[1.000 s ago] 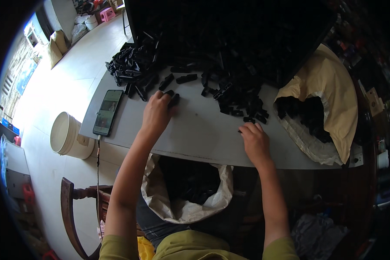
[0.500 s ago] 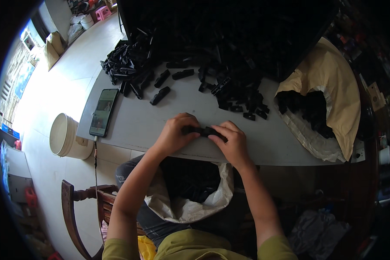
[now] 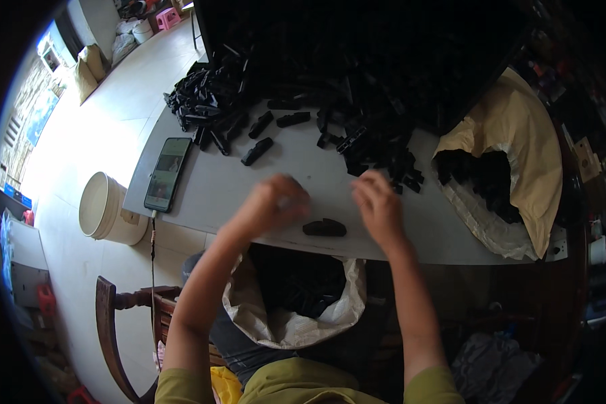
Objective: Picking up small black plastic components from a table and placing them into a bag.
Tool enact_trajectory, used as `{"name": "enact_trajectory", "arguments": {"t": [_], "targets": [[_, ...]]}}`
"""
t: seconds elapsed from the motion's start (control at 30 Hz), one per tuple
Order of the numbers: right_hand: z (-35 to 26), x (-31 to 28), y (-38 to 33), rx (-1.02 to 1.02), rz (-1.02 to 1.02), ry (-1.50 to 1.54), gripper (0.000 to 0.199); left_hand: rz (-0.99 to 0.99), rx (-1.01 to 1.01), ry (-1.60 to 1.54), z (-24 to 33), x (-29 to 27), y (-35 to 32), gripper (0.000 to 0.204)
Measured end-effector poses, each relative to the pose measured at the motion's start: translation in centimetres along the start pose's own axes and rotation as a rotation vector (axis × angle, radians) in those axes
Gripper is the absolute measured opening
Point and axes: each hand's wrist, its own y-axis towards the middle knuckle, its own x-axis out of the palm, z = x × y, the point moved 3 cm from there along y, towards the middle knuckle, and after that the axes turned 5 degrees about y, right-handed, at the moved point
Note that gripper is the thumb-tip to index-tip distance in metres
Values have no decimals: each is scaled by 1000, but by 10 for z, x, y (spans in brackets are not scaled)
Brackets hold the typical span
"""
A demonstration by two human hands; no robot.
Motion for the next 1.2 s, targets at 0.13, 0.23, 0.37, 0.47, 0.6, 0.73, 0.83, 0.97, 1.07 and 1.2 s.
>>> {"name": "enact_trajectory", "arguments": {"t": [0.13,0.23,0.37,0.47,0.6,0.73,0.83,0.97,1.07,1.2], "targets": [[19,-11,20,-103,14,-390,20,442,-244,356,-37,-40,13,19],[17,-1,22,-23,-85,-466,20,254,-419,503,-54,-39,13,20],[5,-7,12,122,-34,116,23,125,-197,173,-31,-14,8,18],[6,-2,-3,179,54,349,25,-17,-127,115,2,1,7,21],[4,-12,-12,194,-9,-16,19,-56,-79,-213,13,15,0,30],[7,11,-10,374,-19,692,13,-4,-24,-67,15,28,0,32],[-9,19,-2,114,73,822,12,24,28,-17,20,31,3,30],[-9,21,2,159,109,643,11,24,45,-37,20,29,2,28],[-17,22,4,166,115,559,10,-16,-133,-125,17,28,3,25],[-22,15,-3,-102,7,364,16,14,-104,-145,14,28,3,24]]}}
